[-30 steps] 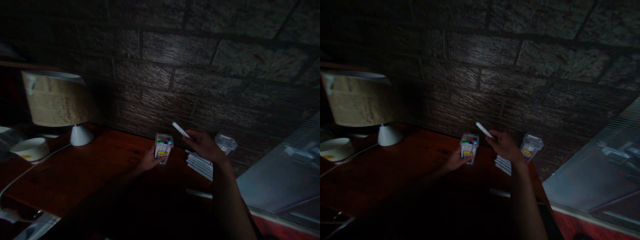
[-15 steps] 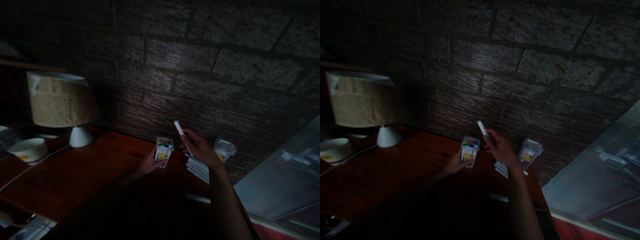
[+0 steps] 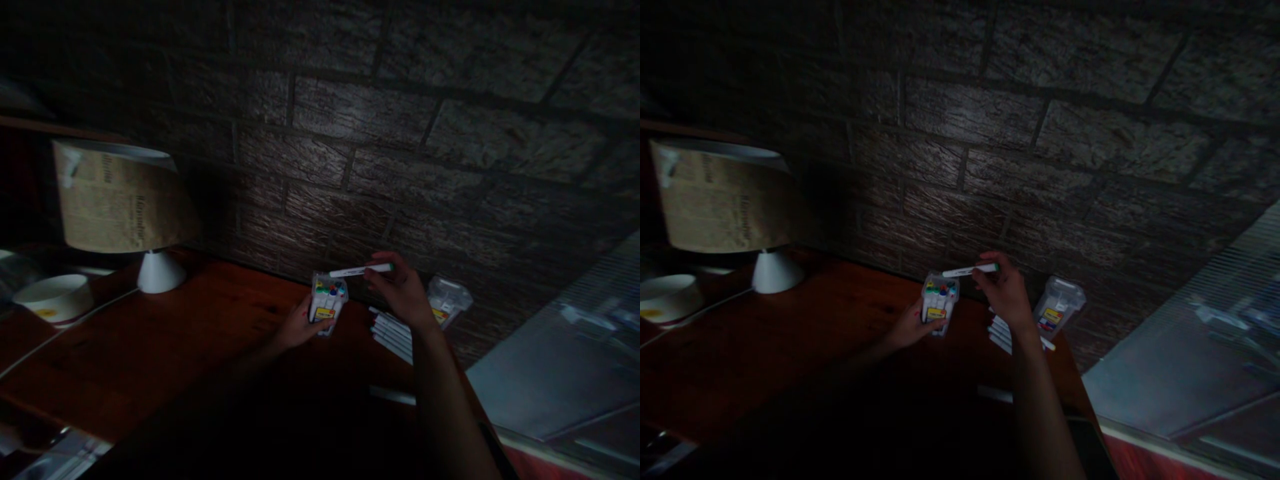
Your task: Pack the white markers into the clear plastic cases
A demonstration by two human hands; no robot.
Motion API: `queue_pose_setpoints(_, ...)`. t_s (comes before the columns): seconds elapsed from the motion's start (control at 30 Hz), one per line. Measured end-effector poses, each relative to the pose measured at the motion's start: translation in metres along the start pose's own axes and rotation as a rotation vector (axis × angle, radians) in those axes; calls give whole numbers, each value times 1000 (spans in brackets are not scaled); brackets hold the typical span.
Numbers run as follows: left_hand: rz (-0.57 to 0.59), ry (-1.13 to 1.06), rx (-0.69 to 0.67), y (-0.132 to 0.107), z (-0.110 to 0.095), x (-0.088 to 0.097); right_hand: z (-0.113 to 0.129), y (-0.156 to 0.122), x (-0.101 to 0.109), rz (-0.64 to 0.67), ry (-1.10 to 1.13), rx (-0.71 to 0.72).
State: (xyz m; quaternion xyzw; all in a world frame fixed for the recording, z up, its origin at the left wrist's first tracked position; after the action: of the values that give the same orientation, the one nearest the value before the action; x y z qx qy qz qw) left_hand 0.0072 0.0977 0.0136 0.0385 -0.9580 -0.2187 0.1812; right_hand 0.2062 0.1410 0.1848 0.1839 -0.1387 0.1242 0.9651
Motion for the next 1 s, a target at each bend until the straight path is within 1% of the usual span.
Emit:
queue_pose_setpoints(0.13,-3,-30,-15,0,-1,0,0,2,-4,-21,66,8)
queue_pose_setpoints(0.23,0,-25,-17,0,1,-1,2,2,-3,-21,93,6)
queue_pose_setpoints(0.33,13,-21,-5,-1,5,-2,2,2,1,-6,15,15)
queue_pose_setpoints(0.43,4,-20,6,-1,7,-2,-1,2,-1,80,-164,40)
queue_pose_setpoints(0.5,1,-14,-1,0,6,-1,-7,2,-5,141,-216,45)
queue_pose_setpoints(0.57,2,-8,-7,0,4,-1,-16,2,-9,185,-228,15)
queue_pose_setpoints(0.67,3,-4,-11,0,2,-1,-33,3,-14,223,-262,-84)
queue_pose_setpoints(0.7,1,-3,-16,0,1,-1,-37,2,-18,265,-267,-105)
queue_pose_setpoints(0.77,-9,-1,-31,0,0,0,-41,0,-27,392,-255,-110)
queue_pose_setpoints(0.83,-15,-1,-38,1,-1,0,-40,-2,-32,479,-228,-78)
queue_pose_setpoints(0.93,-6,-5,-32,1,0,-1,-30,-2,-28,438,-168,-33)
queue_pose_setpoints(1.0,-7,-14,-27,0,1,-1,-20,-5,-26,437,-101,-27)
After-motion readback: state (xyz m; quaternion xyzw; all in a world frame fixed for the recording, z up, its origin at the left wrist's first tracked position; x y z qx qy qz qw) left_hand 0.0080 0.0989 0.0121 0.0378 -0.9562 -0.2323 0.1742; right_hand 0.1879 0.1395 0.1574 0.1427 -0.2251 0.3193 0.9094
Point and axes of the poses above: each hand's wrist, its own y-axis towards the middle knuckle, its own x-axis out of the back of the hand, z = x × y, the point moved 7 cm from there along y, towards the middle knuckle, and after that the axes turned 7 degrees about -x, right-handed, at the moved point
